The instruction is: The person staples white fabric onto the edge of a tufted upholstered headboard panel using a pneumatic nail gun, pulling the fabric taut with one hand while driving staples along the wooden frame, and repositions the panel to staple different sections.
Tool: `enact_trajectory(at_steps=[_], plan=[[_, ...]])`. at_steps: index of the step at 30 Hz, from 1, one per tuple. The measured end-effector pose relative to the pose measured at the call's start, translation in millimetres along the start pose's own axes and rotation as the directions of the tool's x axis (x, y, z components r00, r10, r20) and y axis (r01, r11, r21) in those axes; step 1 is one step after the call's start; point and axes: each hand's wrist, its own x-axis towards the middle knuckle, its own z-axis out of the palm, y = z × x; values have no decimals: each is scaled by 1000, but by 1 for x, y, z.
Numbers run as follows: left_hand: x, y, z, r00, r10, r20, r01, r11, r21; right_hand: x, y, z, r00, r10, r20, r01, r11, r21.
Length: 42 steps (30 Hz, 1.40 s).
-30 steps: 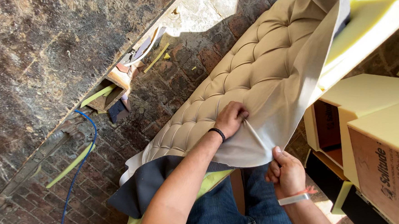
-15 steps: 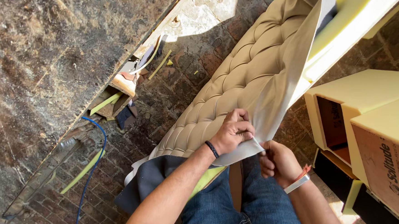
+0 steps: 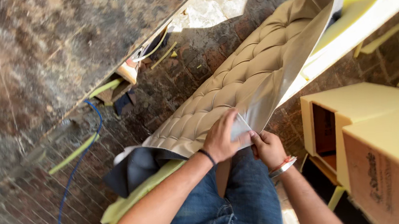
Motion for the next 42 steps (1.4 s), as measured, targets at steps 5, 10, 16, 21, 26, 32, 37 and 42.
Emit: enact_trajectory(at_steps=[5, 10, 16, 21, 26, 32, 37, 42], plan=[[-8, 3, -3, 992, -117, 50, 85, 902, 424, 9, 2, 20, 998, -64, 1, 62, 967, 246], [-5, -15, 4, 998, -11, -64, 31, 948, 317, 6, -4, 33, 995, -66, -78, 87, 947, 311], [-13, -32, -1, 990, 134, -52, -112, 945, 309, 2, -6, 40, 990, -94, -104, 127, 911, 392], [-6, -49, -11, 973, 224, -54, -173, 867, 466, 21, 7, 40, 977, -201, -71, 213, 929, 303], [9, -53, -28, 962, 266, -61, -196, 829, 523, 85, 23, 41, 917, -399, -2, 394, 903, 172], [-2, -57, -67, 989, 46, 139, -74, 976, 204, 134, 54, 46, 882, -469, -32, 468, 867, 170], [12, -86, -94, 821, -378, 428, 456, 885, -92, 129, 71, 40, 892, -446, -74, 450, 862, 232], [30, -63, -58, 916, -192, 351, 94, 956, 277, 98, 52, 38, 925, -361, -121, 376, 914, 151]])
